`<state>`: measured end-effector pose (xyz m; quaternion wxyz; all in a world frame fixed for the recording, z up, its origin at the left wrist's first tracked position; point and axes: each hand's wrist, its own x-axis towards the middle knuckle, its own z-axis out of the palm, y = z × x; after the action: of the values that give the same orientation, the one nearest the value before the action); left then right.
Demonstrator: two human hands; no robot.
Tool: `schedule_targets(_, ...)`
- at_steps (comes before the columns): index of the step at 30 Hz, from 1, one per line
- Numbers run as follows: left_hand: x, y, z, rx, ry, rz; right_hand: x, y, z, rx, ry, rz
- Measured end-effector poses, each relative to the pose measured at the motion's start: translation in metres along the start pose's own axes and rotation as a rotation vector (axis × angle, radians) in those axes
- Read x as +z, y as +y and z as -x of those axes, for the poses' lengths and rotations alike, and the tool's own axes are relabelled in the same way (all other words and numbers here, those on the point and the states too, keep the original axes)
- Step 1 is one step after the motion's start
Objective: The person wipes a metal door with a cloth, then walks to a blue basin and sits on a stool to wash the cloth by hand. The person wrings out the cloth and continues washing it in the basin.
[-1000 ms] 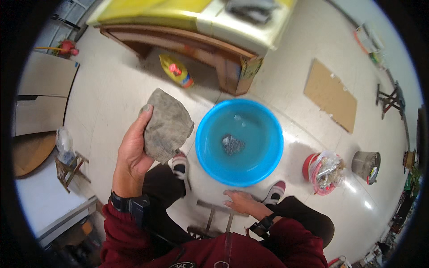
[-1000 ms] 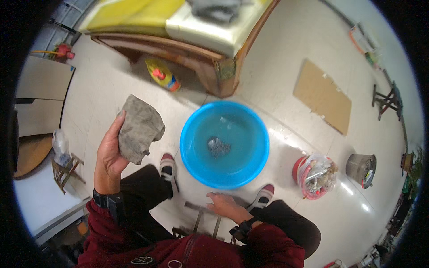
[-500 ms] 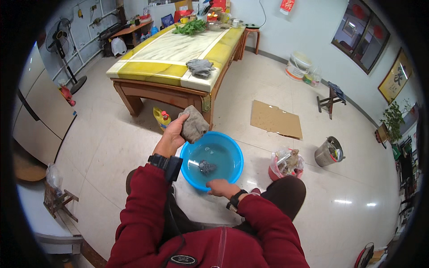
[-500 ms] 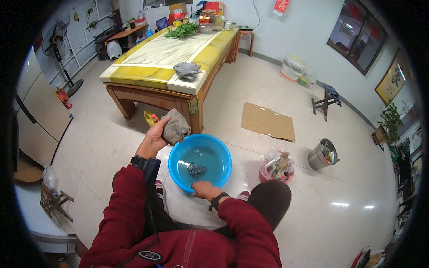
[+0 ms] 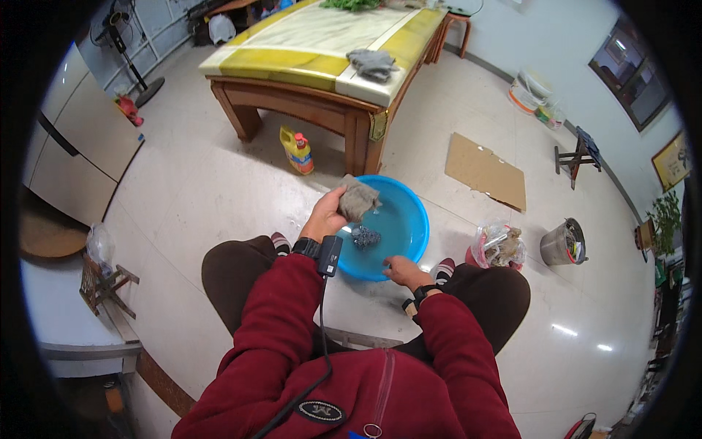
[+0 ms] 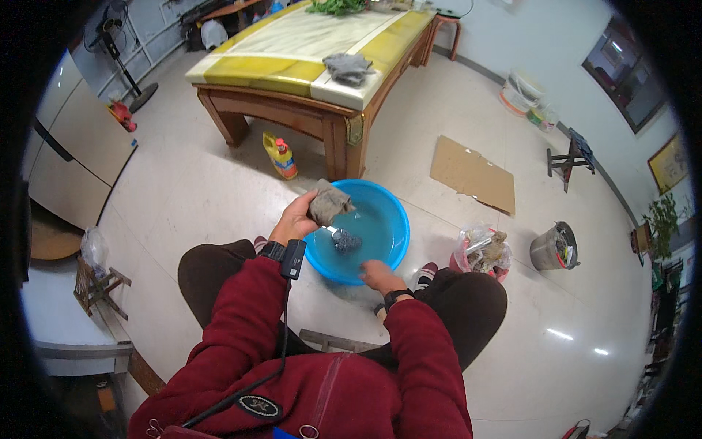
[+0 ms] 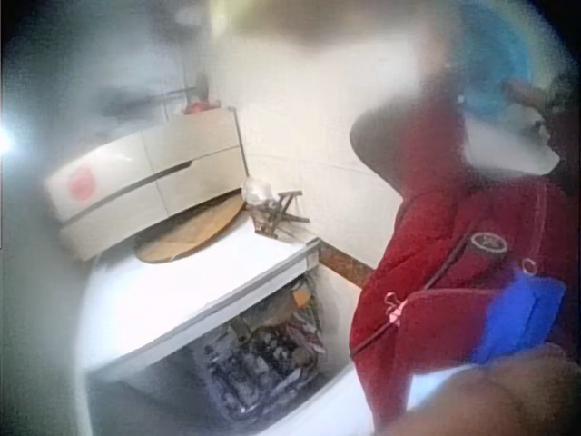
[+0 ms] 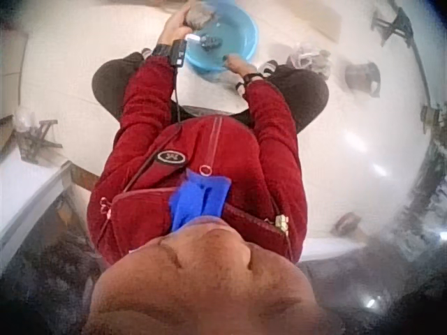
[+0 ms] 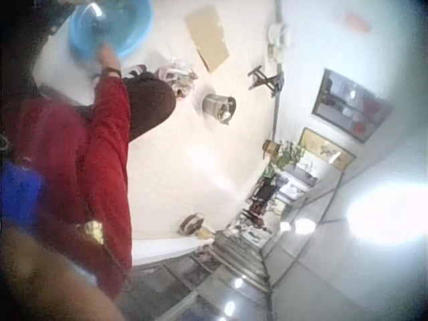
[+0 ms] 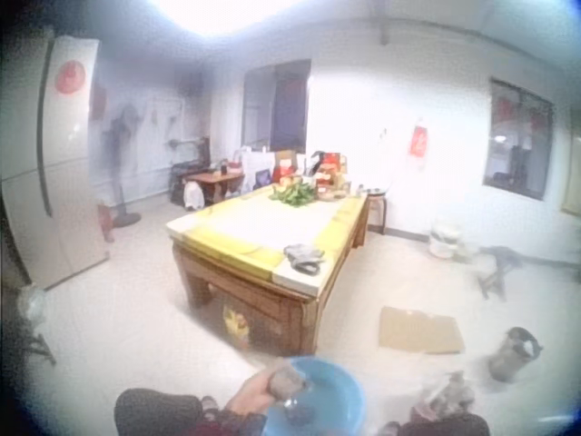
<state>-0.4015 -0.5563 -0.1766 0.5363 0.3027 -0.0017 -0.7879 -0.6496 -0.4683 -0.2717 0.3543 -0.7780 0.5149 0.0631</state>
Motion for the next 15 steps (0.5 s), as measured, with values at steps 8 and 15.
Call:
schedule_targets(8,-0.124,-0.055,-0.062,0.171,0.633,-0.289,0.006,0.012,-0.062,0.023,0.147,0.009)
schedule_targets(15,-0.157,-0.09,-0.076,0.147,0.784,-0.469,0.047,0.013,-0.149,-0.286,0.424,0.492)
